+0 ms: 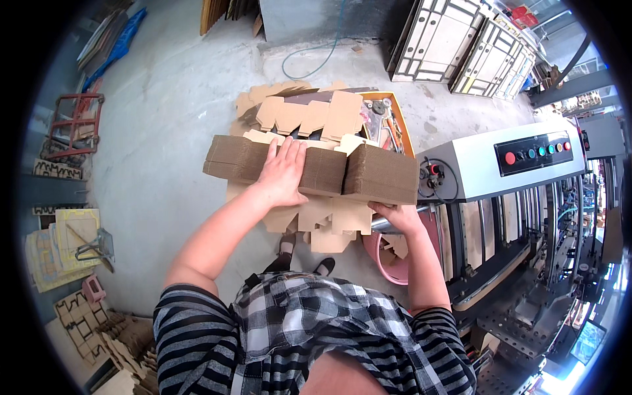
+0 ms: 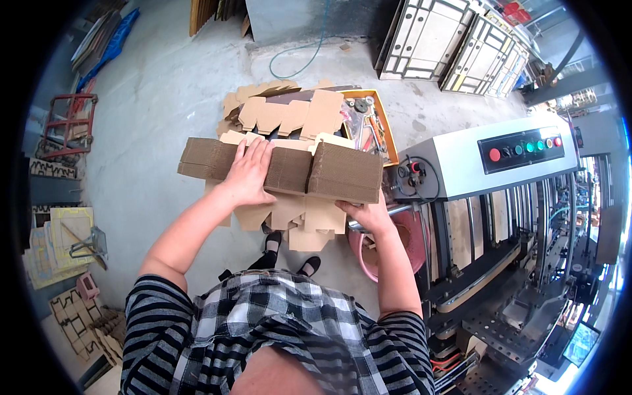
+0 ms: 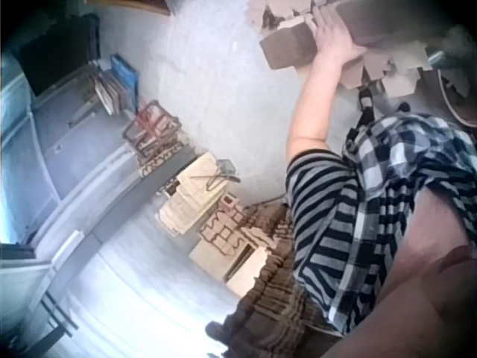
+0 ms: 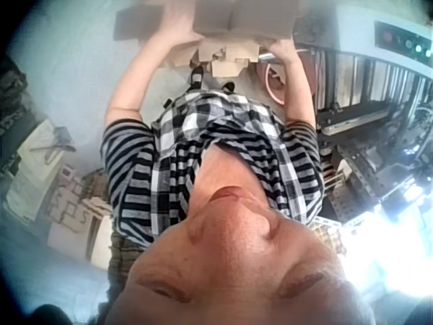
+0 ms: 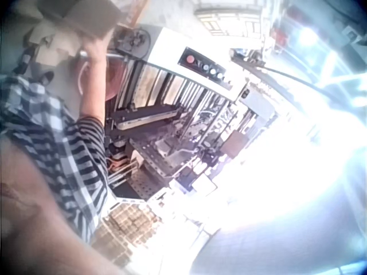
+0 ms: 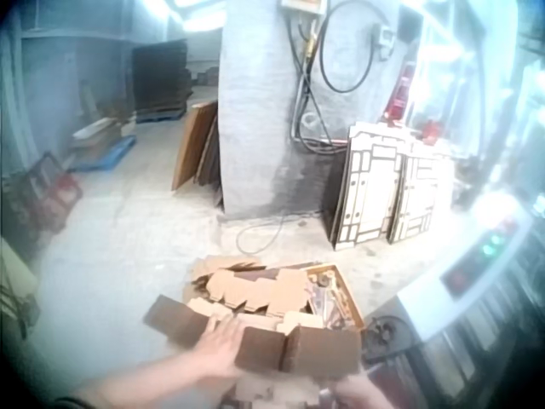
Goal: The person repeatedly picks up stacks of flat cardboard pieces and places them into a machine hopper. The machine automatically folds and assembles the cardboard into box shapes. The person continues this cycle of loading and feeding the machine throughout the clip.
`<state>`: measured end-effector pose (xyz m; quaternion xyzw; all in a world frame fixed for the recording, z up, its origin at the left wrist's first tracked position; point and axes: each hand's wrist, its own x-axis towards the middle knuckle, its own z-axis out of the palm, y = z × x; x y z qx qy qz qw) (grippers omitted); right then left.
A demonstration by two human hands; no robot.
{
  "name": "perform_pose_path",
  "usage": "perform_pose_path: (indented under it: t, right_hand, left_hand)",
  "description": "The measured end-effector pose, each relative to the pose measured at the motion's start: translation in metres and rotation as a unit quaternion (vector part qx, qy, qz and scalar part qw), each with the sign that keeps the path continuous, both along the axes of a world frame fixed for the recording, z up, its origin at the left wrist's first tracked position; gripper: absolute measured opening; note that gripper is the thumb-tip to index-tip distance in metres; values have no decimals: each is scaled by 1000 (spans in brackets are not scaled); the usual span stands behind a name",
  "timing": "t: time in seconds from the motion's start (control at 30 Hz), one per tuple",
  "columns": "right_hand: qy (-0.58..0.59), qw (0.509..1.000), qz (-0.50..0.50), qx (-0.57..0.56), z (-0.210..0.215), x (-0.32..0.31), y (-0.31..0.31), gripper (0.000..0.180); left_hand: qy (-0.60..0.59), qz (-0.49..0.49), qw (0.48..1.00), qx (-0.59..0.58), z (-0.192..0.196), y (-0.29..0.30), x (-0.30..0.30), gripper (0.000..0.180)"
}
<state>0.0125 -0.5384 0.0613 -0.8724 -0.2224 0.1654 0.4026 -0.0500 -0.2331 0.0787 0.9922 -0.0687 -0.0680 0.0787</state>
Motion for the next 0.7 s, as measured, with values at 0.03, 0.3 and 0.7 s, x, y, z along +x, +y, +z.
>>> perform_pose_path:
  t: [0.03, 0.3, 0.7]
  right_hand:
    - [6, 1000, -6, -9, -3, 0, -1, 52]
    - [-33, 999, 8, -8, 5, 4, -9, 59]
    - [-366, 868, 113, -316, 89, -41, 169, 68]
  left_hand:
    - [-2, -23, 1000, -1, 0, 5, 0, 108]
    - [-12, -13, 999, -27, -3, 42, -2, 90]
    - [-37, -11, 998, -52, -9, 43, 1, 86]
